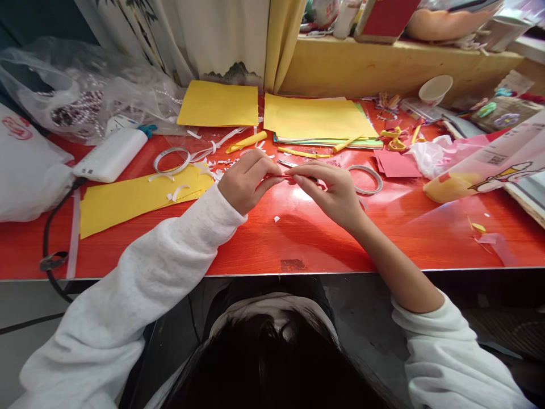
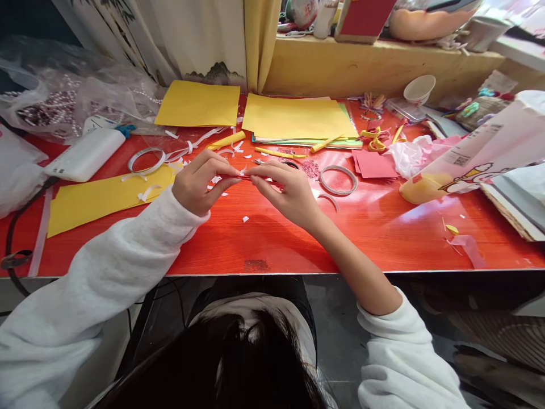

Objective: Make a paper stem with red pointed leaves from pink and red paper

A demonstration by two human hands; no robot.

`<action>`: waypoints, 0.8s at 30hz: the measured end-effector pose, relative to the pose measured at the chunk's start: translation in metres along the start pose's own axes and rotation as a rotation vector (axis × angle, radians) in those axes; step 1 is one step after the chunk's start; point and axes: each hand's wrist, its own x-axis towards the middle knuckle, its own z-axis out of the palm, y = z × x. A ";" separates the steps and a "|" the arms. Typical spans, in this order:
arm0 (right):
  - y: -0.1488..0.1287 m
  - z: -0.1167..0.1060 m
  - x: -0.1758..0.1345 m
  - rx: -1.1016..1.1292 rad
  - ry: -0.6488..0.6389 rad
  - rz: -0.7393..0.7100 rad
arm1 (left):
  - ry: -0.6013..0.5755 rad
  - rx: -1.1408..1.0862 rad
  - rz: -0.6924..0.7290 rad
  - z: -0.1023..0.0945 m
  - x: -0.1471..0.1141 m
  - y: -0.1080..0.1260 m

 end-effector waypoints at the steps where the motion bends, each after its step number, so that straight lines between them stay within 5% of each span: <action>1: 0.000 0.001 0.000 -0.038 0.005 -0.034 | 0.005 -0.003 0.006 0.000 0.000 0.000; 8: 0.004 0.007 -0.001 -0.263 0.025 -0.167 | 0.014 0.024 0.045 0.004 -0.003 -0.003; 15: 0.006 0.006 -0.001 -0.283 0.042 -0.149 | -0.067 0.107 -0.130 0.008 -0.008 -0.003; 24: 0.008 0.009 -0.001 -0.279 -0.064 -0.030 | -0.061 0.178 -0.078 0.007 -0.006 -0.008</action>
